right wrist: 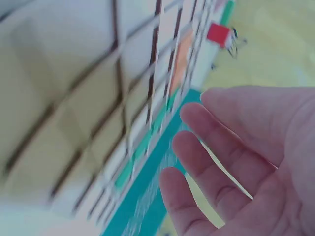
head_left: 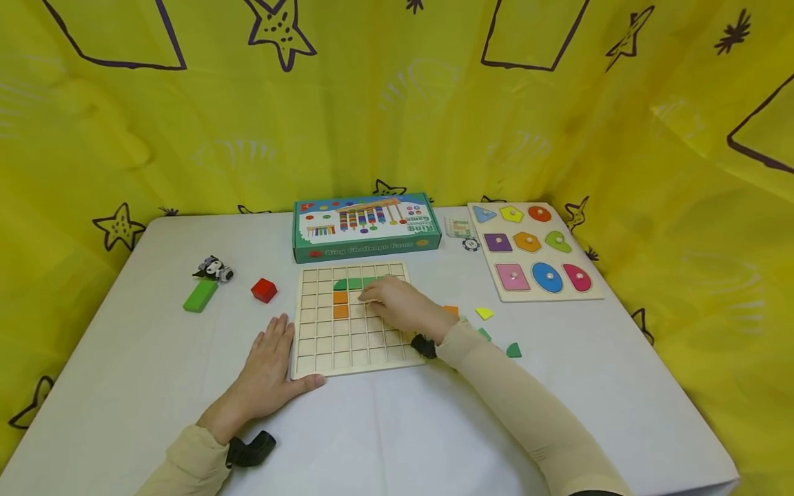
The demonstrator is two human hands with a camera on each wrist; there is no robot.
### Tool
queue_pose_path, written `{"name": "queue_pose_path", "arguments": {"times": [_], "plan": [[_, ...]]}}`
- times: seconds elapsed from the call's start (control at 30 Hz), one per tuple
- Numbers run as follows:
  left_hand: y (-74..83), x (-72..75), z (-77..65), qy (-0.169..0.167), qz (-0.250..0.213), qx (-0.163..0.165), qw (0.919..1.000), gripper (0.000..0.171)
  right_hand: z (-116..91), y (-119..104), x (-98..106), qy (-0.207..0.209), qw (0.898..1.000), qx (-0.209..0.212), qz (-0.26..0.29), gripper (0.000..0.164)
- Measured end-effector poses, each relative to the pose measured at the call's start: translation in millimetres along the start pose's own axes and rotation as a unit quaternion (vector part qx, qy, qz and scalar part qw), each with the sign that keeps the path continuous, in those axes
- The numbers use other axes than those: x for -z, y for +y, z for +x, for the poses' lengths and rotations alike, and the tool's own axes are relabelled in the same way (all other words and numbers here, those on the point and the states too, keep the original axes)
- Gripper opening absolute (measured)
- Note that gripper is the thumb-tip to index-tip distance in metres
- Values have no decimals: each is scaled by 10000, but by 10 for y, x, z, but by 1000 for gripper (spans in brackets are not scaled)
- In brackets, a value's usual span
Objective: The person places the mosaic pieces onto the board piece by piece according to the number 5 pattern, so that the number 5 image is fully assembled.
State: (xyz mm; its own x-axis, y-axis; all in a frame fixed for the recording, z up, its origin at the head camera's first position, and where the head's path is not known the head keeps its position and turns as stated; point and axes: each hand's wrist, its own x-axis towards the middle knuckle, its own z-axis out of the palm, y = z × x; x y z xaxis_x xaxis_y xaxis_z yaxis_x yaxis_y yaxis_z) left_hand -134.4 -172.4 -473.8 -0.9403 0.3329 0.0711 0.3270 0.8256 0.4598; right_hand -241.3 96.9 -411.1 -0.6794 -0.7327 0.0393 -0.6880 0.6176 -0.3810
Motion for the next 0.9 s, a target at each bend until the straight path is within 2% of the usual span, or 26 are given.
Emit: {"name": "queue_pose_path", "arguments": {"times": [0.1,0.2,0.3,0.37,0.57,0.7,0.9], "plan": [[12,-6,0,15,8,-40,10000,111,-224,186,121,245,9993,-257,71,25],[22,-1,0,57,21,-68,10000,110,-455,372,220,379,9961,-758,244,23],[26,7,1,37,50,-38,10000,110,-659,535,270,345,9903,-1284,411,22],[26,6,2,8,73,-8,10000,111,-769,617,274,266,9885,-1435,405,23],[15,-7,-7,-5,65,7,10000,111,-923,726,209,117,9899,-1398,204,31],[21,-2,-11,9,35,1,10000,110,-920,748,147,206,9910,-1326,18,32],[32,22,-7,8,56,-6,10000,109,-866,723,99,341,9914,-1224,-301,24]]}}
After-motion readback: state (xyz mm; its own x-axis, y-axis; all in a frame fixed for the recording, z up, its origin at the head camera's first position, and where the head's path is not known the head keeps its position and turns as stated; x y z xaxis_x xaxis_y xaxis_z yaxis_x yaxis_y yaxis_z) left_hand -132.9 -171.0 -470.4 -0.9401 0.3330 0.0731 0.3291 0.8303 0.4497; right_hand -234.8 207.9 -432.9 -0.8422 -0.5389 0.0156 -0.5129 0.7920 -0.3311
